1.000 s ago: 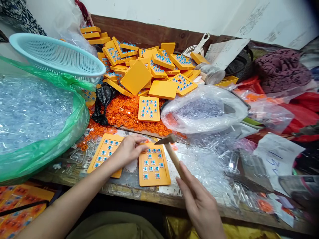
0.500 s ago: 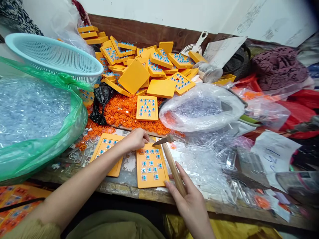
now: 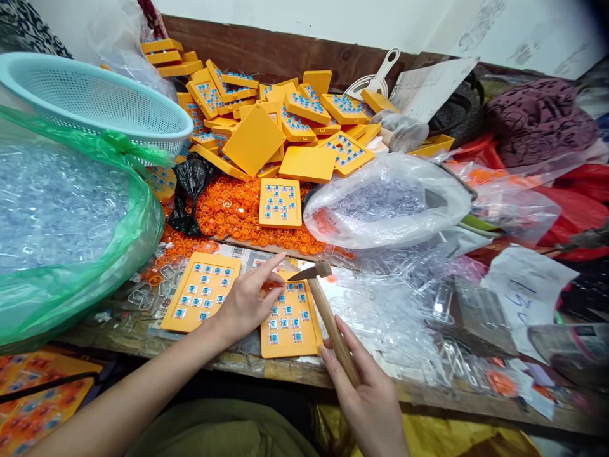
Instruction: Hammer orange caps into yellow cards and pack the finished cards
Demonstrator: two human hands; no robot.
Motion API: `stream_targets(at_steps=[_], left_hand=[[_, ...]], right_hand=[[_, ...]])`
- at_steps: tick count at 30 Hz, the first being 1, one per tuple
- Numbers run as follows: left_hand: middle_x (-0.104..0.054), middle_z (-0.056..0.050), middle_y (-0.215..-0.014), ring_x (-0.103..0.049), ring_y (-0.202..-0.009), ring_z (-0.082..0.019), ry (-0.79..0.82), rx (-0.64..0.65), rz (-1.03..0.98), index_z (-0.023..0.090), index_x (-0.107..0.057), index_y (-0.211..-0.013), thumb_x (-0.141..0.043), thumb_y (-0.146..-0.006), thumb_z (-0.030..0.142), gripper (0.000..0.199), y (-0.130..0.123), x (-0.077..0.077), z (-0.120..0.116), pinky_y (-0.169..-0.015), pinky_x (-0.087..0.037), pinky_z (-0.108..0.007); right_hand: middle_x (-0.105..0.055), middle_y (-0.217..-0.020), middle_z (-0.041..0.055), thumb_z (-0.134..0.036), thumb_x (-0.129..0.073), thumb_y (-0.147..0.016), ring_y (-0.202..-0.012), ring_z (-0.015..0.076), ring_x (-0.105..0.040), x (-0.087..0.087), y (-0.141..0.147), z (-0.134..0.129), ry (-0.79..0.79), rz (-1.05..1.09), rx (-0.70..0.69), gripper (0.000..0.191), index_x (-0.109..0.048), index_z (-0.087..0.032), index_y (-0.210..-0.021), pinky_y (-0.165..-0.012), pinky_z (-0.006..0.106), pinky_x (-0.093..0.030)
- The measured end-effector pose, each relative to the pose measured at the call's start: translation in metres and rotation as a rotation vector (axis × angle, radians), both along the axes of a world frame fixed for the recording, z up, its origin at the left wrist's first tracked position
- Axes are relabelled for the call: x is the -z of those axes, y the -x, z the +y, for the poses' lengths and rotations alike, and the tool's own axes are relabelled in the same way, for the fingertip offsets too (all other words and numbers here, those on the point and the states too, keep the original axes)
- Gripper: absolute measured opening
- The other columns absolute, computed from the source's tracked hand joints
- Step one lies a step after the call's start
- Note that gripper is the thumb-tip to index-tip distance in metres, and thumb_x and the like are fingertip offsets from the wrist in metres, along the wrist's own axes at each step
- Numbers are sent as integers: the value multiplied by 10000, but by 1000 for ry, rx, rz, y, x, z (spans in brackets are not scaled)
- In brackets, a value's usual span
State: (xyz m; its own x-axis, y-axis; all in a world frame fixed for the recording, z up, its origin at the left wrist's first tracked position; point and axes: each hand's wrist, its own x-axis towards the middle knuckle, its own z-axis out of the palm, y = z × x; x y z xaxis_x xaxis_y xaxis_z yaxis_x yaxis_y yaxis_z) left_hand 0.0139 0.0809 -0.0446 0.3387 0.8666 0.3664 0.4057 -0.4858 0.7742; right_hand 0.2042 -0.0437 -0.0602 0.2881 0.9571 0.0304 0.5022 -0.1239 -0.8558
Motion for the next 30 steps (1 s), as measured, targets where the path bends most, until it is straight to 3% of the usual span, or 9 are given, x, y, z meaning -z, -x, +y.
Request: stream_targets(at_steps=[4, 9, 13, 18, 21, 24, 27, 30], left_hand=[[-653, 25, -741, -641, -720, -126, 243, -64, -121, 191, -376, -1370, -626, -718, 74, 709, -7, -7, 4, -749, -538, -269], [-610, -25, -935, -594, -732, -114, 271, -19, -155, 249, -311, -1405, -595, -701, 58, 783, -8, -4, 8, -753, -538, -290], [-588, -55, -1027, -594, -719, -115, 346, -1, -168, 265, -234, -1436, -611, -697, 70, 853, -7, -4, 9, -755, -536, -329], [-599, -74, -1048, -608, -716, -116, 381, -6, -176, 250, -220, -1440, -621, -693, 78, 865, -4, -3, 10, -762, -536, -341], [-631, -74, -1036, -612, -754, -132, 363, -2, -124, 213, -374, -1370, -655, -687, 125, 743, -4, -6, 18, -768, -544, -341], [-674, -89, -1004, -625, -865, -173, 196, -38, 105, 146, -606, -1133, -596, -783, 176, 351, -12, -11, 38, -831, -528, -358], [-688, -101, -1008, -617, -969, -216, 32, -39, 362, 141, -682, -954, -507, -835, 117, 213, -27, -13, 63, -904, -484, -392], [-688, -99, -881, -628, -911, -251, 29, -3, 453, 139, -698, -814, -523, -794, 84, 184, -39, -12, 80, -855, -488, -412]], right_hand=[[-653, -1213, 92, -265, -560, -874, -1047, 218, -659, -3, 2, 1, -140, -181, -73, 395, -592, -176, -1258, -888, 292, -542], [-680, -1137, 54, -130, -534, -887, -978, 166, -674, -10, 2, 0, -277, -343, -190, 466, -511, -253, -1336, -840, 232, -533], [-672, -1101, 25, -53, -547, -861, -957, 143, -663, -18, 0, 2, -374, -346, -184, 587, -448, -322, -1374, -865, 234, -506], [-702, -1048, 44, -142, -505, -893, -894, 157, -690, -18, -1, 3, -252, -351, -246, 439, -539, -262, -1315, -811, 227, -536], [-689, -1132, 75, -279, -557, -870, -1005, 219, -670, -13, -2, 1, -158, -177, -6, 371, -617, -209, -1229, -858, 292, -544], [-627, -1254, 93, -403, -632, -804, -1131, 279, -602, -9, -3, 2, -33, 25, 304, 499, -589, -199, -1257, -966, 390, -484], [-589, -1301, 107, -437, -656, -779, -1172, 289, -567, -5, -4, 5, 17, 190, 373, 627, -505, -196, -1338, -998, 410, -450], [-596, -1291, 111, -440, -663, -773, -1186, 292, -552, -1, -4, 6, 24, 238, 371, 633, -510, -184, -1331, -1015, 425, -427]])
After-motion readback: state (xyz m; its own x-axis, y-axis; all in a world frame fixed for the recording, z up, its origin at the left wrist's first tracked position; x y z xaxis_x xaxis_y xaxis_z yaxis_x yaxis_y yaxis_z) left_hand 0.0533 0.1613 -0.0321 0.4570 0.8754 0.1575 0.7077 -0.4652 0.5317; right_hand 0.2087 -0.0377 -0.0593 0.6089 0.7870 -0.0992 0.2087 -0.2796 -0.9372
